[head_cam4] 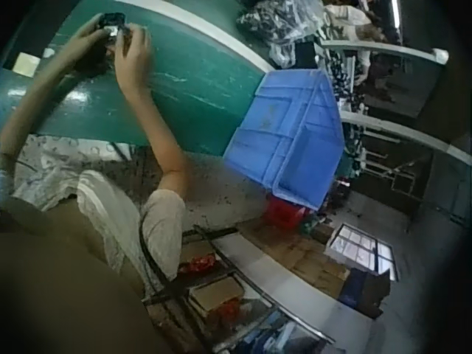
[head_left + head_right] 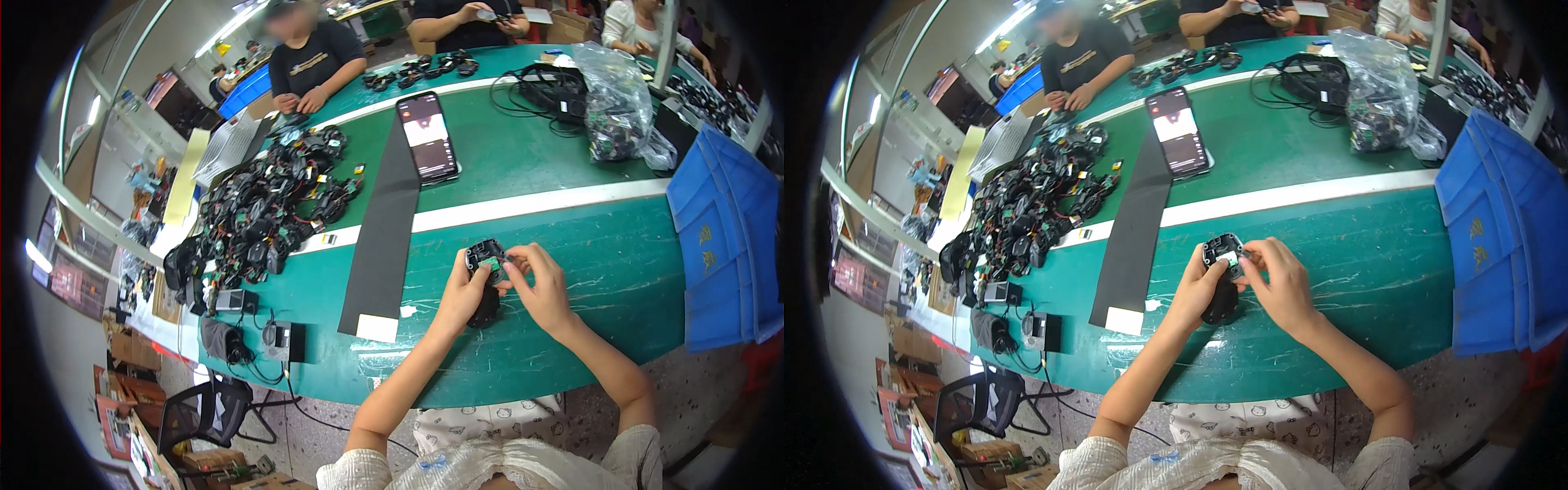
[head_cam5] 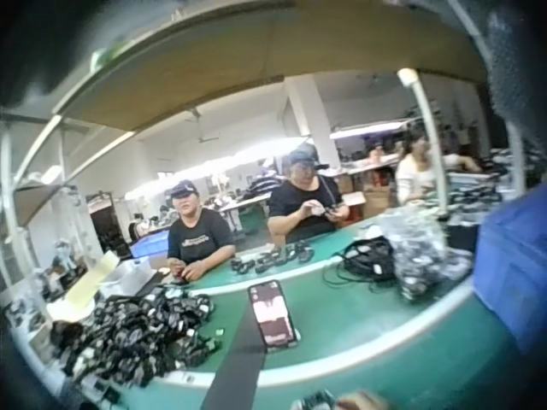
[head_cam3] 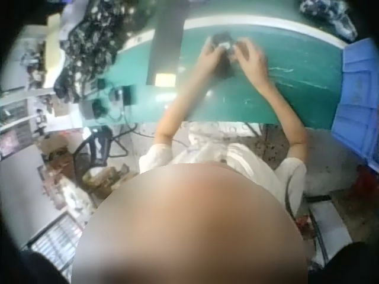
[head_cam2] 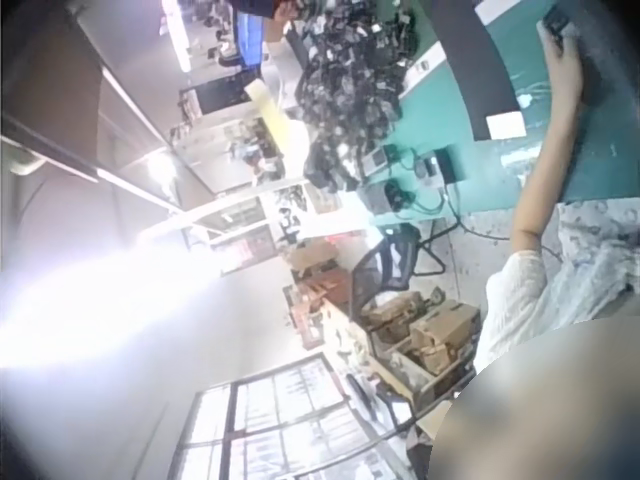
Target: The person assembles small electronic devices at a workbench. They handle a black plastic casing, a small battery, and a circuit board, connecting wires and securing components with adhesive tape. The person repeatedly picks up units, connects the battery to the circuit board, and places the finished units into a blue bin.
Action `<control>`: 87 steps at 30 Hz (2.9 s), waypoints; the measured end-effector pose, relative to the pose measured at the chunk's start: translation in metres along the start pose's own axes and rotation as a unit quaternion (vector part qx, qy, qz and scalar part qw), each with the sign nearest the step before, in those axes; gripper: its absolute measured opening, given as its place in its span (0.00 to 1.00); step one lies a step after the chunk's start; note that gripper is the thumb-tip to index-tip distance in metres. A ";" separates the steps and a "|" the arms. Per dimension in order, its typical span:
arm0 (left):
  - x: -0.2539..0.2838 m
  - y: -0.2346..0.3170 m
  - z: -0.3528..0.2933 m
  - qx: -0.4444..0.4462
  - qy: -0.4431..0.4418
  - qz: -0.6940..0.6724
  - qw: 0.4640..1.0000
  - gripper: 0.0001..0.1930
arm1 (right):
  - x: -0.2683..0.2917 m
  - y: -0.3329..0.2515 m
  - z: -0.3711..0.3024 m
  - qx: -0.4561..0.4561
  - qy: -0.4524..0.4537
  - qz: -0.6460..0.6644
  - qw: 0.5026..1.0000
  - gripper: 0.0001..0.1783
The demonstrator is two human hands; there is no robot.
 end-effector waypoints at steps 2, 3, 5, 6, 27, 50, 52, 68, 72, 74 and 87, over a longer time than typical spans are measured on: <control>-0.002 -0.004 0.000 0.013 -0.006 0.015 1.000 0.11 | 0.001 0.001 0.000 0.023 0.014 -0.006 1.000 0.09; -0.002 -0.005 0.000 0.018 -0.006 0.022 1.000 0.12 | 0.002 0.001 0.001 0.033 0.020 -0.010 0.999 0.09; -0.006 -0.004 0.000 0.020 -0.032 0.018 0.999 0.12 | 0.004 0.002 0.003 0.055 0.029 -0.017 0.998 0.10; -0.006 -0.004 0.000 0.015 -0.035 0.022 0.999 0.12 | 0.004 0.001 0.004 0.064 0.032 -0.020 0.997 0.10; -0.006 -0.012 0.000 0.029 -0.072 0.057 0.995 0.09 | 0.000 0.007 0.000 0.035 0.012 -0.047 0.998 0.10; -0.005 -0.006 0.003 0.066 -0.077 0.015 0.995 0.09 | 0.004 0.005 0.003 0.092 0.035 -0.086 0.991 0.08; -0.002 -0.004 0.003 0.063 -0.077 0.029 0.995 0.09 | 0.002 0.001 0.001 0.088 0.040 -0.078 0.992 0.09; -0.007 0.000 0.005 0.041 -0.101 0.061 0.992 0.10 | 0.002 0.002 0.003 0.068 0.054 -0.016 0.996 0.11; 0.003 -0.015 -0.001 0.045 -0.079 0.036 0.995 0.10 | -0.004 0.000 -0.004 0.045 0.029 -0.020 0.998 0.10; 0.001 -0.013 0.006 0.015 -0.052 0.028 0.998 0.11 | -0.007 0.004 -0.001 0.049 0.030 -0.011 0.998 0.10; -0.002 -0.018 -0.004 -0.066 -0.069 -0.016 0.995 0.23 | -0.002 0.017 -0.014 -0.051 -0.005 -0.010 0.999 0.07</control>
Point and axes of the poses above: each hand's wrist, its own z-axis towards the middle knuckle, its own x-axis out of the back of the hand, y = z × x, the point moved 2 cm from there along z, towards the middle knuckle, and after that the axes turned 9 degrees about y, right-handed, at the moved point
